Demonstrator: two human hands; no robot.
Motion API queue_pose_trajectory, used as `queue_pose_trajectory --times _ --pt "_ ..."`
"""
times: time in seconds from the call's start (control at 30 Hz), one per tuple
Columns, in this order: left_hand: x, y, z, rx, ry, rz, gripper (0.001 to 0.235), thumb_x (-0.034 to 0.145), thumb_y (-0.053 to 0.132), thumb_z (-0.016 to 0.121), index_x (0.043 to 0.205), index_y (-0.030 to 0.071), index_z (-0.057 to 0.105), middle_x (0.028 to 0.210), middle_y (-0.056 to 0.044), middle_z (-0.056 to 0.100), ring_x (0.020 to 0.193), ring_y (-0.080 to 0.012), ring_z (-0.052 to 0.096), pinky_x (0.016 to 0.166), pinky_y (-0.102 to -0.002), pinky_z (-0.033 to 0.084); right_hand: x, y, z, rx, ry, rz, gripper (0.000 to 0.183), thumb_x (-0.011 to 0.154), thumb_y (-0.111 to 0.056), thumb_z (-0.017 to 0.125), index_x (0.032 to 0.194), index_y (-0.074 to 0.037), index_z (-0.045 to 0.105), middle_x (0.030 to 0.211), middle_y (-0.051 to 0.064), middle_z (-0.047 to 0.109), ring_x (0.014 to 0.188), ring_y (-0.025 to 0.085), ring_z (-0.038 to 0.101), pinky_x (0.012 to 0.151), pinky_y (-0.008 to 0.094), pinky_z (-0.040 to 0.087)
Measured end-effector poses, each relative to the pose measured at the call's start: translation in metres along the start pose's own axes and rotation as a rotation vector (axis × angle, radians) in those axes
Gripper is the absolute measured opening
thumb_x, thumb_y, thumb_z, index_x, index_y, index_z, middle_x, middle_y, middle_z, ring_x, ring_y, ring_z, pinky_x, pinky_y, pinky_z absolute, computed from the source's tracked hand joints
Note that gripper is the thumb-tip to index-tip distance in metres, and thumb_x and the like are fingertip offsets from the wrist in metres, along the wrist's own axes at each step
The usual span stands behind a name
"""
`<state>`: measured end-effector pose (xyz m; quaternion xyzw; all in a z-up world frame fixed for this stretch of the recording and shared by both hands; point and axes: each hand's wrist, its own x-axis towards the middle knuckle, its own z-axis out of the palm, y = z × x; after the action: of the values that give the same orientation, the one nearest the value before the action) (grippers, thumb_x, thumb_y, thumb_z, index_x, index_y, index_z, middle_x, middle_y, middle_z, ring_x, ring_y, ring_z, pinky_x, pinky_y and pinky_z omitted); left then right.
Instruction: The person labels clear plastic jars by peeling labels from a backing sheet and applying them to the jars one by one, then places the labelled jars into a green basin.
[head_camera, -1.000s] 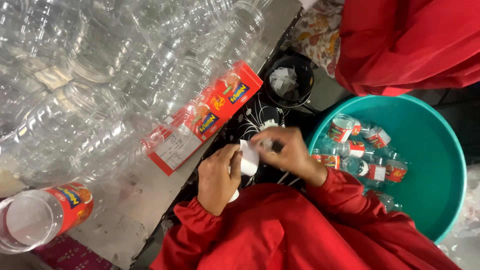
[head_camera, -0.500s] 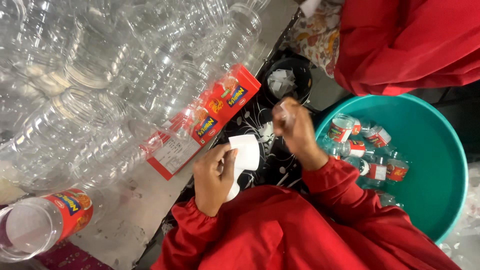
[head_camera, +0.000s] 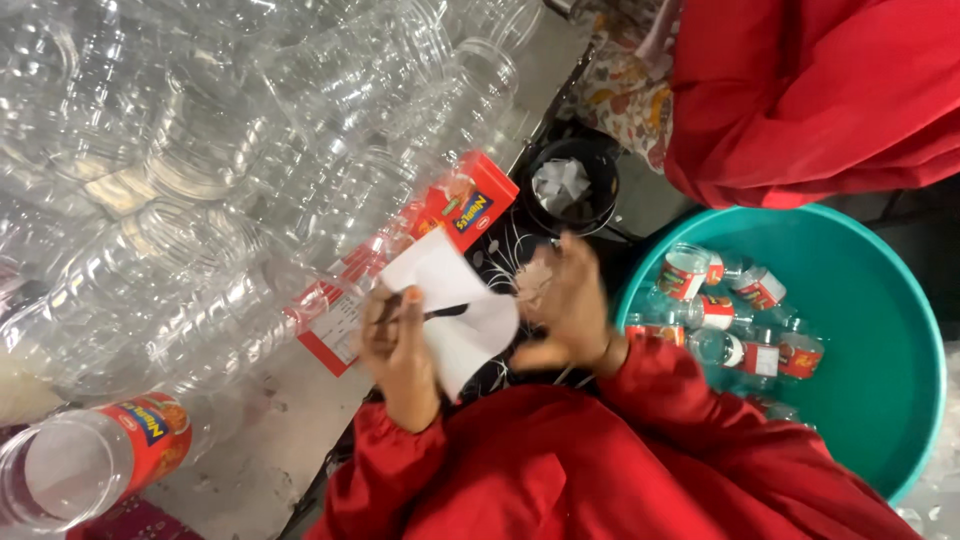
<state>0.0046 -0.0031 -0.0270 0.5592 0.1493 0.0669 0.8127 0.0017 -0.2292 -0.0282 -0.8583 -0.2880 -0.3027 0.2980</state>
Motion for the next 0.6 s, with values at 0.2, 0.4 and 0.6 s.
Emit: queue_pose_trajectory --times 0.2,0.4,0.6 --pt "0.005 0.04 0.046 0.708 -0.48 0.468 0.047 0.092 0.021 0.078 0.133 0.009 0.061 0.119 -0.005 0.064 0.091 -0.0177 0.057 0.081 -0.033 0.042 -0.026 -0.008 -0.027 0.545 0.114 0.409 0.026 0.106 -0.019 0.049 0.112 -0.004 0.069 0.111 0.016 0.076 0.115 0.026 0.074 0.124 0.05 0.04" --pt "0.076 0.069 0.052 1.843 -0.137 0.845 0.084 0.083 0.024 0.072 0.159 0.016 0.036 0.16 -0.013 0.034 0.126 -0.0424 0.057 0.109 -0.064 0.037 -0.019 0.002 -0.079 0.562 0.353 1.009 0.016 0.109 -0.007 0.059 0.115 0.004 0.068 0.088 0.005 0.069 0.069 0.011 0.064 0.063 0.027 0.055" --pt "0.036 0.107 0.037 1.299 -0.395 0.441 0.093 0.08 0.025 0.077 0.159 0.01 0.03 0.168 -0.025 0.023 0.12 -0.0414 0.06 0.087 -0.049 0.054 -0.01 0.001 -0.109 0.489 0.256 1.093 0.018 0.106 -0.008 0.06 0.115 0.005 0.068 0.086 0.003 0.067 0.056 0.008 0.062 0.043 0.024 0.051"
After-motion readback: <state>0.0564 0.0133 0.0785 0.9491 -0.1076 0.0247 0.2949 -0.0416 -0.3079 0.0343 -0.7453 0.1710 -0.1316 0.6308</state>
